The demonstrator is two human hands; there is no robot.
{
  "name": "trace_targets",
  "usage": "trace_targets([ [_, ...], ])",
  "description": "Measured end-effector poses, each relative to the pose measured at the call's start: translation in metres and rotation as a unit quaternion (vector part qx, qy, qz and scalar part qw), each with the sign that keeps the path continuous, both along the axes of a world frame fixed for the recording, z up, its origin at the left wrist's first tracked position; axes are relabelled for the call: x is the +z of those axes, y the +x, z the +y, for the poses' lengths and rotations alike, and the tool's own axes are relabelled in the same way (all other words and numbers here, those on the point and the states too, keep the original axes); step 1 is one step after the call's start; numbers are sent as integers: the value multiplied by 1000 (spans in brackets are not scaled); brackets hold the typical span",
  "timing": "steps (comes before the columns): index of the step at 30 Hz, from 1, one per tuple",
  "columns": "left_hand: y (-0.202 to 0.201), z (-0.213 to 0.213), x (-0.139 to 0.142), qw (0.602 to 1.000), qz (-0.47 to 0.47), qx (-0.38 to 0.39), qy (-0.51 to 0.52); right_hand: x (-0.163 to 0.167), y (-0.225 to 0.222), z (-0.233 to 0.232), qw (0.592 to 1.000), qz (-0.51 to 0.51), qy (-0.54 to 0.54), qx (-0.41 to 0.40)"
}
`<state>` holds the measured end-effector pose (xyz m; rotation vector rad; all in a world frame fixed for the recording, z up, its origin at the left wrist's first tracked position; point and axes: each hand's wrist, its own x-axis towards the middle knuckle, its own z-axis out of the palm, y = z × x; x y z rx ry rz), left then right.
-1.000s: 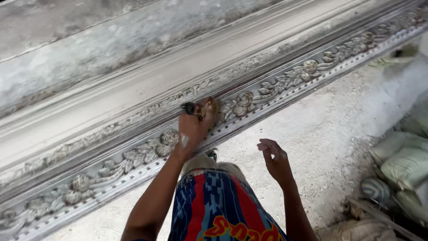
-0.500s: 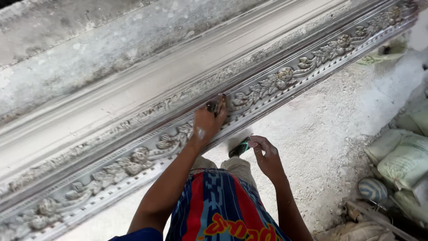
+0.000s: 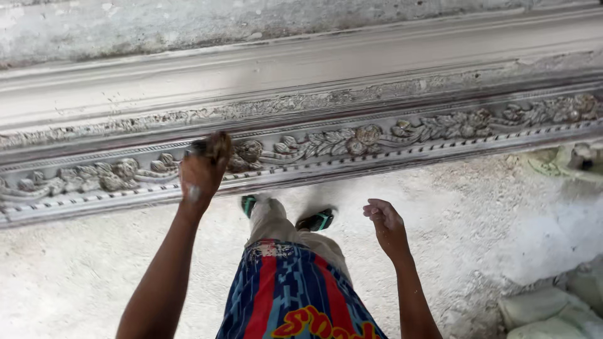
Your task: The person brushes a decorative molding, then collects water in a bucket using a pink cup from a tap. They place the bucket on a workbench, open a bag of gypsum casting powder, and scoop the powder into the bucket of water. The clip ends while the person is still scooping powder.
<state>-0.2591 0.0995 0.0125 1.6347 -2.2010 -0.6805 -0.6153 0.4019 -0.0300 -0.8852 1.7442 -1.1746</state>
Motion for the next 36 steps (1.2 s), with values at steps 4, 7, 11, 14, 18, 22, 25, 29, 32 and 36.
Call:
trace_targets([
  [4,-11,26,-11,990,13,32,-139,3,-33,-18,996,79,21,29],
  [7,-44,34,-17,994,-19,45,-94,13,-44,-31,994,99,22,47],
  [11,-109,38,-20,941,289,-39,-169,26,-63,-39,992,116,18,55],
  [14,-185,32,-30,987,156,-28,39,30,-82,-36,991,116,44,53],
  [18,-261,32,-28,988,-12,-128,90,35,-112,-31,985,160,29,50],
  [22,-302,40,-16,973,95,-208,-24,43,-142,-32,987,154,42,3],
  [25,-320,33,-15,971,95,-218,-27,49,-159,-33,979,200,28,-7],
  [29,-333,29,-23,971,30,-222,79,52,-165,-32,985,164,36,-39],
  [32,-347,36,-23,958,181,-218,46,54,-168,-33,987,137,66,-55],
  [36,-379,39,-19,968,148,-189,66,58,-182,-36,982,153,102,-46],
])
